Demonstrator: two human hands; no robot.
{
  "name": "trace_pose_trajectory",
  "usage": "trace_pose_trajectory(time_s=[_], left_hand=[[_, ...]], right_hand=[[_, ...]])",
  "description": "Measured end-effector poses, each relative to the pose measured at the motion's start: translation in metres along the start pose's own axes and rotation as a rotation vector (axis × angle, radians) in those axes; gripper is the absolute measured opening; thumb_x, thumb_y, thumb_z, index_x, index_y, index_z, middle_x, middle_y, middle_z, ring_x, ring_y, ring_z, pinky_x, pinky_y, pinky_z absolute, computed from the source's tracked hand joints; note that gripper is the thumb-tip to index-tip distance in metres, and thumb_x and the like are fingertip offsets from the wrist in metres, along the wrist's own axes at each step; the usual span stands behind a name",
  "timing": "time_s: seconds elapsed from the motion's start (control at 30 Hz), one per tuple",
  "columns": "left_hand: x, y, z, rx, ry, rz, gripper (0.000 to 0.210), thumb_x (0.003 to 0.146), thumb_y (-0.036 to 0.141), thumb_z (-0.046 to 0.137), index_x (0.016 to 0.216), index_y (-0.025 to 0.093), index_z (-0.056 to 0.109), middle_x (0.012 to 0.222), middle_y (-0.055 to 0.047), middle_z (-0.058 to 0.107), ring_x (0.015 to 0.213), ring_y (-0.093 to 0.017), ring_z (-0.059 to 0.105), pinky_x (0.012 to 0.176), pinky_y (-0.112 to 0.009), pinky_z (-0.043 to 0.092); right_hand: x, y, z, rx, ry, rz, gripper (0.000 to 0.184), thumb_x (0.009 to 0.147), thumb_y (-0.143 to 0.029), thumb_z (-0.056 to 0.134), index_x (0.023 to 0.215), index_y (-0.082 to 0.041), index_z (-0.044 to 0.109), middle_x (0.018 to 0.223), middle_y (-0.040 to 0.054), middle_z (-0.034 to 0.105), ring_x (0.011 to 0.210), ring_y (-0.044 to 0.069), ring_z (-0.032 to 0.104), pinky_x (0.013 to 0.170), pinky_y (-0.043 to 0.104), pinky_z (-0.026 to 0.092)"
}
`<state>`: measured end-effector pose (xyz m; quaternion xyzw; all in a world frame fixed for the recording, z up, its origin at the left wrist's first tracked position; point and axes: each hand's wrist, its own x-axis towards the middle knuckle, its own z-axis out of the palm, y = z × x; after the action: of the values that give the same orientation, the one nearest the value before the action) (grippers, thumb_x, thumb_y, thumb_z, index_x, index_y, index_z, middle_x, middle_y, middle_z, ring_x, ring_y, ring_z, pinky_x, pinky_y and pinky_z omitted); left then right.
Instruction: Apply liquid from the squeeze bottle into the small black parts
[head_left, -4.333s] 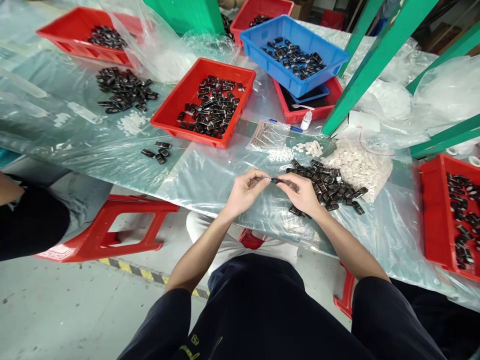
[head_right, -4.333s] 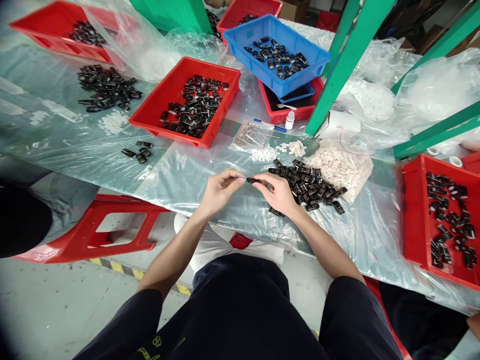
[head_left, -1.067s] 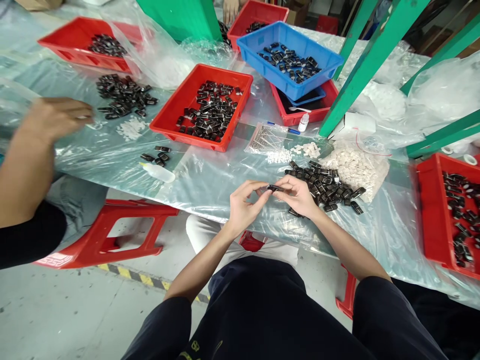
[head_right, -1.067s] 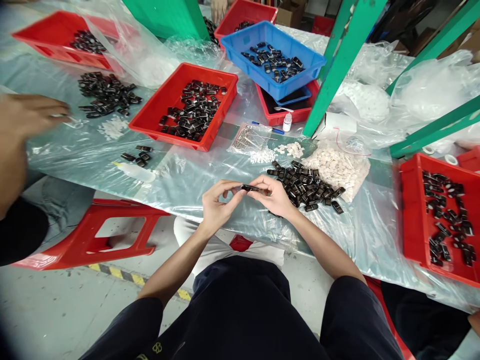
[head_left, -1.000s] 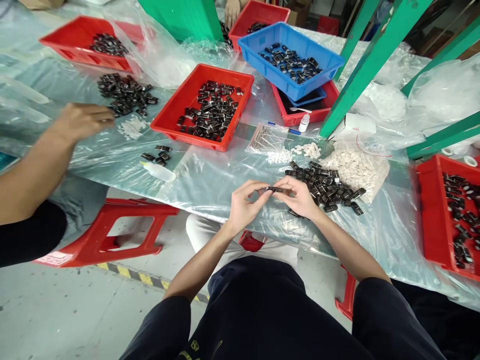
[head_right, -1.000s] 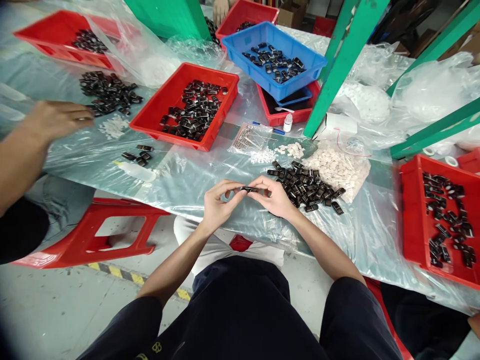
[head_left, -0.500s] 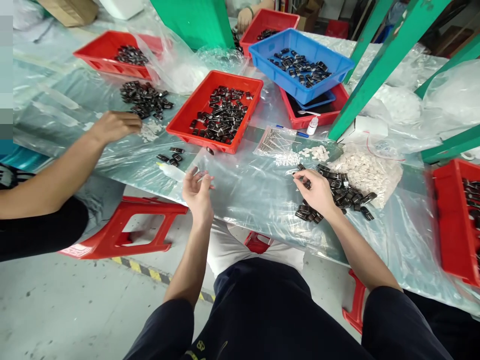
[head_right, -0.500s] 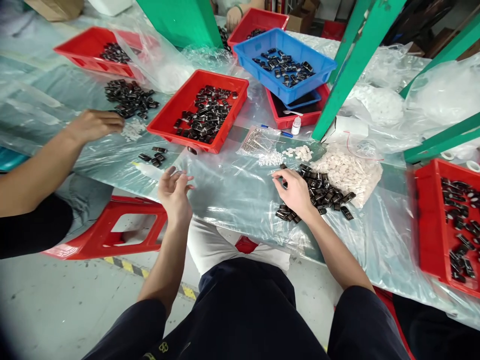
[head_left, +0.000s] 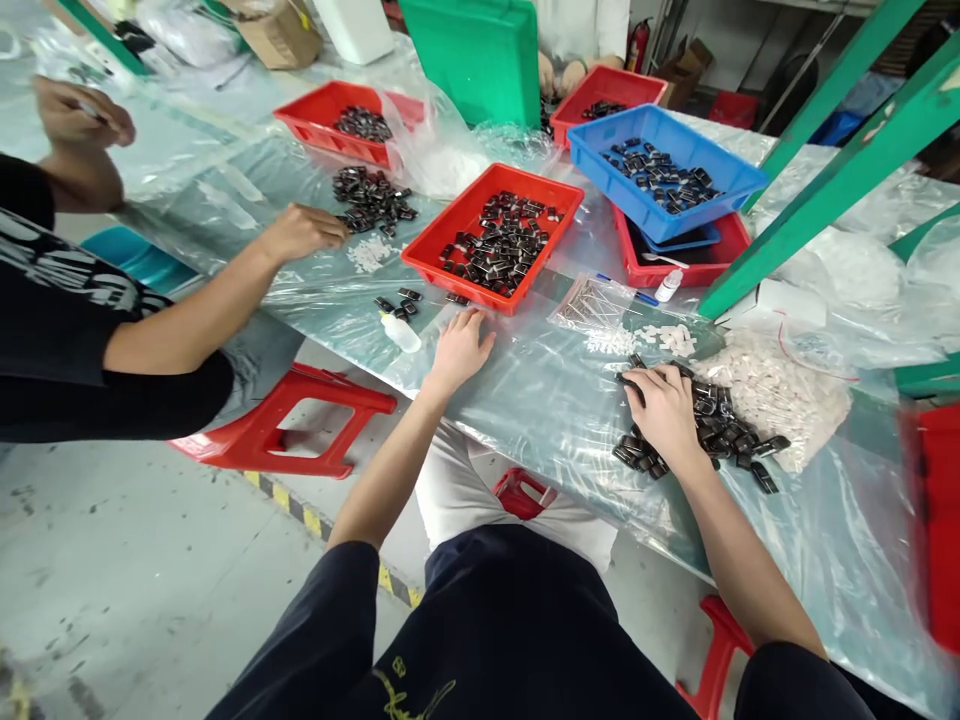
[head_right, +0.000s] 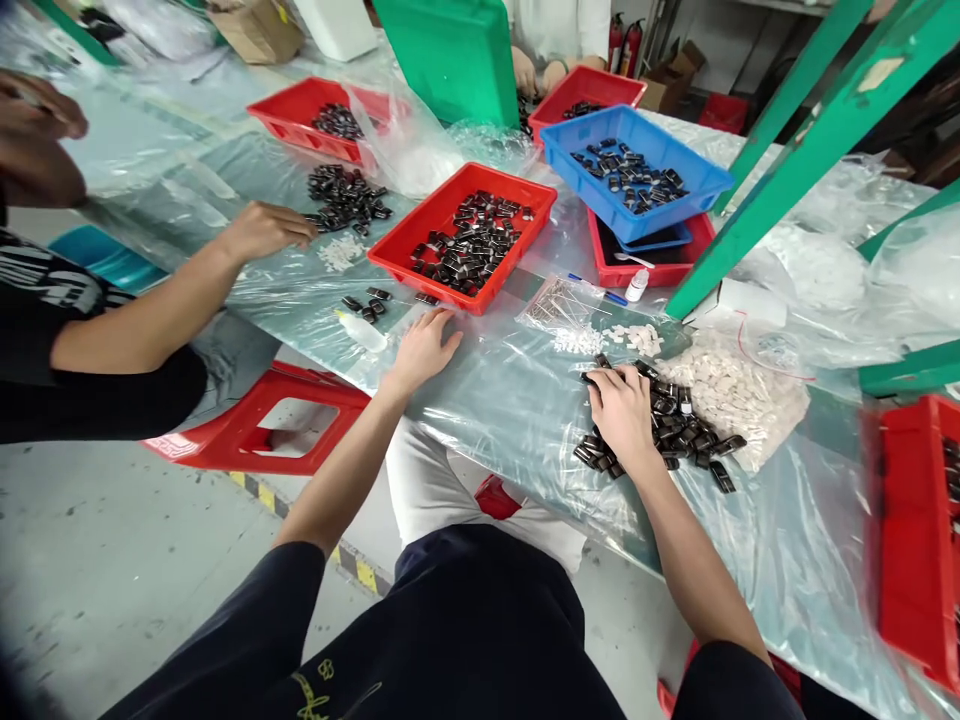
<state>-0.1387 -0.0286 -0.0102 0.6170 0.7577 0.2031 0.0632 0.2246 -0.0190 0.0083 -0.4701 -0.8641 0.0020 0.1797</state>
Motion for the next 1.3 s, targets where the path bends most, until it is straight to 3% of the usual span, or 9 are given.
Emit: trace_pose_trajectory(time_s=[0.1, 0.23, 0.37, 0.53, 0.7, 0.83, 1.03, 1.17, 1.3], left_hand=[[0.013, -0.007, -0.004, 0.063, -0.004, -0.080, 0.055, 0.100, 0.033, 0.056, 0.151, 0.012, 0.053, 0.158, -0.021, 0.056, 0.150, -0.041, 0.049, 0.123, -0.058, 0.040], [0.006, -0.011, -0.009, 0.053, 0.062, -0.191, 0.067, 0.096, 0.032, 0.062, 0.156, 0.006, 0.044, 0.160, -0.027, 0.052, 0.150, -0.043, 0.048, 0.121, -0.059, 0.041], [-0.018, 0.000, -0.011, -0.091, 0.133, -0.047, 0.060, 0.095, 0.030, 0.064, 0.150, 0.010, 0.051, 0.153, -0.023, 0.059, 0.144, -0.038, 0.056, 0.119, -0.055, 0.046], [-0.055, 0.044, -0.012, -0.330, 0.105, 0.193, 0.036, 0.100, 0.033, 0.059, 0.133, 0.019, 0.065, 0.131, -0.013, 0.074, 0.122, -0.030, 0.071, 0.108, -0.046, 0.055], [-0.082, 0.093, -0.009, -0.600, -0.063, 0.345, 0.033, 0.102, 0.038, 0.062, 0.131, 0.022, 0.068, 0.119, -0.009, 0.078, 0.105, -0.023, 0.076, 0.097, -0.038, 0.059], [-0.090, 0.116, 0.000, -0.722, -0.144, 0.380, 0.035, 0.101, 0.039, 0.065, 0.131, 0.023, 0.068, 0.122, -0.009, 0.077, 0.099, -0.021, 0.076, 0.088, -0.034, 0.060], [-0.091, 0.124, 0.013, -0.843, -0.143, 0.282, 0.036, 0.097, 0.042, 0.070, 0.126, 0.021, 0.072, 0.105, -0.008, 0.080, 0.089, -0.020, 0.075, 0.071, -0.029, 0.057], [-0.091, 0.122, 0.014, -0.911, -0.094, 0.260, 0.028, 0.098, 0.043, 0.070, 0.110, 0.020, 0.078, 0.096, -0.006, 0.082, 0.083, -0.019, 0.074, 0.071, -0.029, 0.054], [-0.091, 0.119, 0.011, -0.944, -0.061, 0.275, 0.027, 0.094, 0.044, 0.074, 0.106, 0.020, 0.080, 0.090, -0.005, 0.081, 0.077, -0.017, 0.072, 0.068, -0.028, 0.053]], right_hand=[[-0.001, 0.002, 0.001, -0.010, 0.016, -0.039, 0.022, 0.101, -0.017, 0.058, 0.115, -0.018, 0.076, 0.119, 0.0092, 0.081, 0.111, 0.033, 0.058, 0.090, 0.043, 0.038], [-0.002, 0.004, 0.005, -0.041, 0.045, -0.091, 0.023, 0.102, -0.019, 0.058, 0.117, -0.016, 0.075, 0.116, 0.0102, 0.081, 0.109, 0.033, 0.059, 0.087, 0.042, 0.037], [-0.003, 0.006, 0.008, -0.083, 0.057, -0.098, 0.023, 0.103, -0.021, 0.057, 0.116, -0.015, 0.075, 0.112, 0.0110, 0.081, 0.105, 0.033, 0.060, 0.086, 0.043, 0.038], [0.000, 0.002, 0.006, -0.038, 0.070, -0.082, 0.022, 0.103, -0.021, 0.058, 0.111, -0.016, 0.077, 0.108, 0.0112, 0.082, 0.101, 0.034, 0.062, 0.084, 0.045, 0.041], [0.002, -0.018, -0.002, 0.404, 0.080, -0.104, 0.020, 0.103, -0.026, 0.059, 0.111, -0.021, 0.077, 0.107, 0.0094, 0.081, 0.100, 0.029, 0.068, 0.090, 0.043, 0.051], [-0.001, -0.031, -0.001, 0.723, 0.036, -0.036, 0.017, 0.100, -0.032, 0.065, 0.108, -0.024, 0.078, 0.101, 0.0080, 0.079, 0.090, 0.025, 0.070, 0.074, 0.037, 0.054], [-0.001, -0.037, 0.003, 1.107, -0.002, 0.196, 0.028, 0.091, -0.050, 0.076, 0.098, -0.023, 0.080, 0.093, 0.0071, 0.075, 0.078, 0.021, 0.066, 0.068, 0.034, 0.052], [0.000, -0.041, -0.001, 1.312, -0.093, 0.351, 0.037, 0.085, -0.057, 0.081, 0.098, -0.022, 0.077, 0.084, 0.0041, 0.073, 0.073, 0.018, 0.064, 0.068, 0.032, 0.052], [0.000, -0.044, -0.003, 1.440, -0.172, 0.423, 0.042, 0.083, -0.060, 0.082, 0.099, -0.022, 0.075, 0.077, 0.0023, 0.071, 0.064, 0.015, 0.058, 0.057, 0.029, 0.045]])
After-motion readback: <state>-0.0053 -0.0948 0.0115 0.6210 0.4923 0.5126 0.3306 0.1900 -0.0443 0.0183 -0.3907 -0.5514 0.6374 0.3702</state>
